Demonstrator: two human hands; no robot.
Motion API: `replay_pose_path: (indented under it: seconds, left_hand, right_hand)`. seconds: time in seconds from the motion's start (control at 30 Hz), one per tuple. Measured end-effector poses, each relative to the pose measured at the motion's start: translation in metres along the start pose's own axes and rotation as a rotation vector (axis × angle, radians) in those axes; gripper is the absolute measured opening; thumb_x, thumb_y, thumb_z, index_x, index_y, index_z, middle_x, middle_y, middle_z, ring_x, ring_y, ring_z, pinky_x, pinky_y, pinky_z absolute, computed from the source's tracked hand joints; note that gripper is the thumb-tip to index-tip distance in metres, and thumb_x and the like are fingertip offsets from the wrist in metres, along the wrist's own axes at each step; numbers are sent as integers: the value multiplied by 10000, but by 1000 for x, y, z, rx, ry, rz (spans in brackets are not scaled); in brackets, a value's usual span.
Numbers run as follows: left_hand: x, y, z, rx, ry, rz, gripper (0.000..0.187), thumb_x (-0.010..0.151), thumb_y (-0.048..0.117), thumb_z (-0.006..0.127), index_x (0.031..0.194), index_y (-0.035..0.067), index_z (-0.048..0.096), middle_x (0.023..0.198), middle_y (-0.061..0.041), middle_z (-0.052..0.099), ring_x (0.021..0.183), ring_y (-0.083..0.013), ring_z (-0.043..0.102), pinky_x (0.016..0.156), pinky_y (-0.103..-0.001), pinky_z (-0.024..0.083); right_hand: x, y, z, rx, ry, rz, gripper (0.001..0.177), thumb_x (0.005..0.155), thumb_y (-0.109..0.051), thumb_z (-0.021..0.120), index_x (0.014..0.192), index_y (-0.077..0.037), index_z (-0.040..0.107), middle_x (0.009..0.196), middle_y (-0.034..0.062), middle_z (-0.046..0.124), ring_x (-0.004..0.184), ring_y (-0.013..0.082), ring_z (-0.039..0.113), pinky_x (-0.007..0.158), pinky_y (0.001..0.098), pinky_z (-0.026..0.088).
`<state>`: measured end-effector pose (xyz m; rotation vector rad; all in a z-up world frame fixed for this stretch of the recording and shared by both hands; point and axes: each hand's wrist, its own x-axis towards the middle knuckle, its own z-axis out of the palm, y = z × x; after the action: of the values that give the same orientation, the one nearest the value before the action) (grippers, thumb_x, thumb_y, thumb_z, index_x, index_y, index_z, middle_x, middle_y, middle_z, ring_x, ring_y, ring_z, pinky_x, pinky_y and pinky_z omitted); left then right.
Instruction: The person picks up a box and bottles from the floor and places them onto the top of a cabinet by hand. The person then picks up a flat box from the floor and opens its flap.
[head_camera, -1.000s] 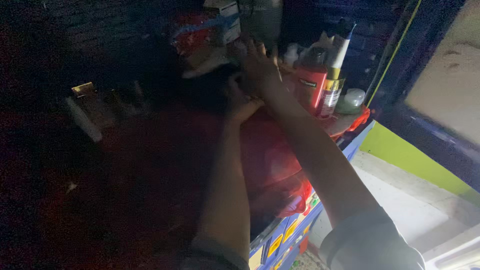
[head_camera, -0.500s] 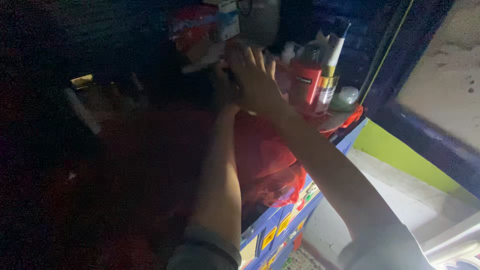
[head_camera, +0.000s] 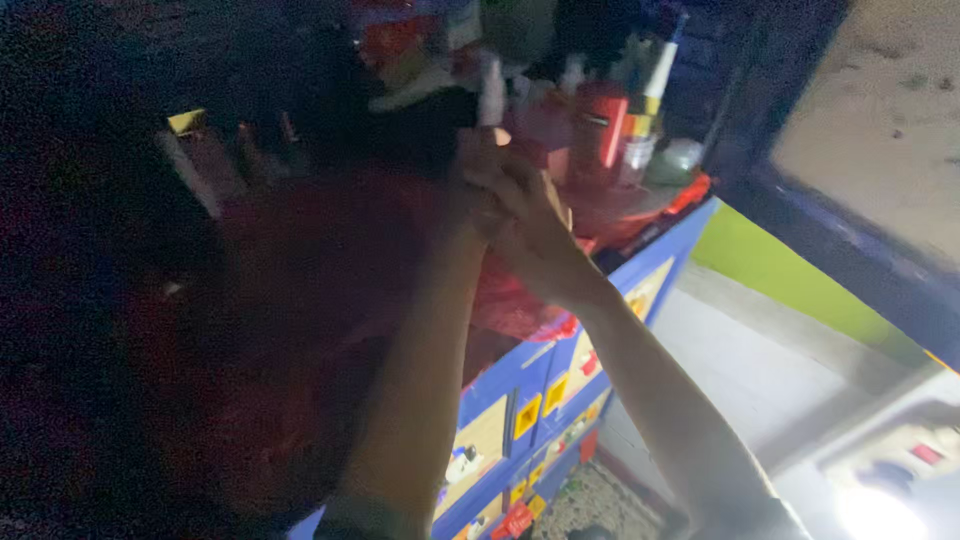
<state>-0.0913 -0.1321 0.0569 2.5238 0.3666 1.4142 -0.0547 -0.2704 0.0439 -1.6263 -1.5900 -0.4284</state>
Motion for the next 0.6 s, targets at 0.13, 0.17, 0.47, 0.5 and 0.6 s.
replay_pose_path:
  seconds: [0.13,0.17,0.47,0.5,0.6]
  left_hand:
    - [-34,64,3,-129,-103,88,631,814,173,694,1393,32,484,1357,-203,550,1217,-380,589,957,-438,511]
    - [-50,74,6,-164,-126,116,621,822,169,681,1397,33,490,1362,-207,548,1219,-385,590,954,-439,514]
    - [-174,145,18,-811,-387,229,725,846,114,788,1504,123,481,1504,-162,479,1506,-335,400,1212,-496,404]
    - [-181,151,20,-842,-428,253,725,846,114,788,1504,123,481,1504,-162,479,1506,-335,400,1212,-496,404]
    - [-199,168,36,-1064,-714,55,772,837,165,830,1508,150,446,1563,-127,399,1483,-309,410,1135,-512,435]
  right_hand:
    - [-58,-11,-47,366,59,-35,598,1006,-180,675,1570,-172,478,1639,161,344,1592,359,292,1276,504,330]
    - [-74,-14,-55,416,80,-24,650,995,-175,695,1594,-164,445,1646,158,341,1609,349,284,1293,485,331]
    - [-220,-41,-80,253,192,289,807,844,-88,791,1570,-92,437,1599,172,444,1506,311,429,1220,475,363]
    - [-230,-45,-83,228,227,326,807,844,-88,791,1570,-92,437,1599,172,444,1506,311,429,1220,475,363]
    - [-258,-58,-91,263,232,576,816,844,-83,785,1556,-77,387,1538,139,476,1294,217,581,1101,422,444]
